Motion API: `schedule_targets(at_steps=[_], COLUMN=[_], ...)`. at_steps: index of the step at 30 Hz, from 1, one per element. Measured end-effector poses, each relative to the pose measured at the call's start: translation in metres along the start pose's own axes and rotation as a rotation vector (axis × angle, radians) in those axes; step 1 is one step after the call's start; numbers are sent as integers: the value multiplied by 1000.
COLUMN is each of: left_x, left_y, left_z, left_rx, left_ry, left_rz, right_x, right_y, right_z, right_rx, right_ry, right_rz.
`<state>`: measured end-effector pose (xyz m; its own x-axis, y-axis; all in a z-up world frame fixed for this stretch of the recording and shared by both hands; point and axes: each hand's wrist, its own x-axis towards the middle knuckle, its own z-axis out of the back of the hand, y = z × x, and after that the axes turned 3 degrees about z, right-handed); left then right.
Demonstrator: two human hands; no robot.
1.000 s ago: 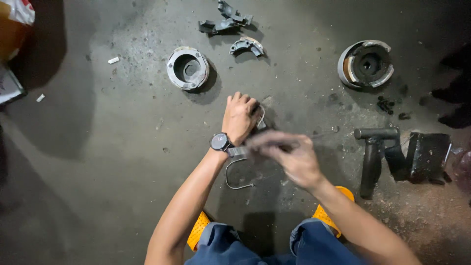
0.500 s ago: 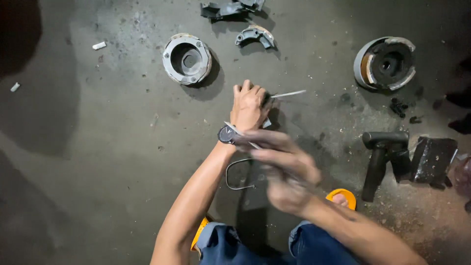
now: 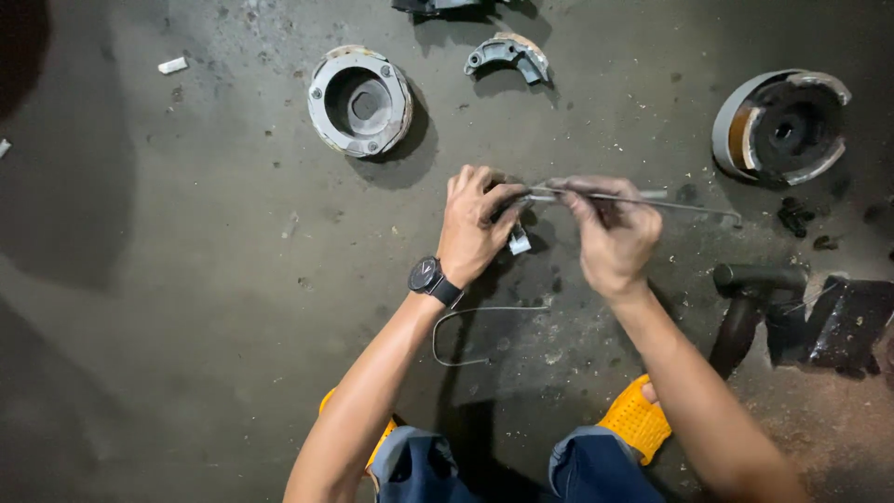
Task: The person sits on the workshop floor sorting used motorcycle brake shoes, hubs and springs. They use a long rod tool to work on a brake shoe, then bend and thread a wire by hand, and finally fit brake shoes together with a hub part.
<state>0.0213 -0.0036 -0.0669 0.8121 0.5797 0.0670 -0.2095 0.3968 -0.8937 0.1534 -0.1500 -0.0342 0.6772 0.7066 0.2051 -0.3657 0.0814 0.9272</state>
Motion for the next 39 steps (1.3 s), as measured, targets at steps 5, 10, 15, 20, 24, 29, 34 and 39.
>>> schedule_targets(at_steps=[5, 10, 15, 20, 24, 29, 34, 39], left_x=[-1, 0, 0, 0, -2, -2, -4, -3], left_y=[5, 4, 5, 4, 4, 4, 5, 1], left_z=[-3, -2, -3, -2, -3, -3, -3, -1], left_rx=[-2, -30, -31, -41, -43, -66, -96, -163], left_ry=[-34, -49, -66, -74, -91, -81, -82, -98], left_rz=[-30, -39, -61, -74, -74, -54, -49, -33], right_x=[8, 5, 5, 5, 1, -3, -17, -6], right_y=[35, 44, 44, 39, 35, 39, 18, 8], right_z=[-5, -9, -9, -10, -14, -19, -17, -12], right_rx=[-196, -281, -213, -307, -470, -511, -375, 21], right_ry=[126, 114, 104, 129, 144, 134, 27, -121], right_rz=[126, 87, 71, 159, 299, 337, 198, -348])
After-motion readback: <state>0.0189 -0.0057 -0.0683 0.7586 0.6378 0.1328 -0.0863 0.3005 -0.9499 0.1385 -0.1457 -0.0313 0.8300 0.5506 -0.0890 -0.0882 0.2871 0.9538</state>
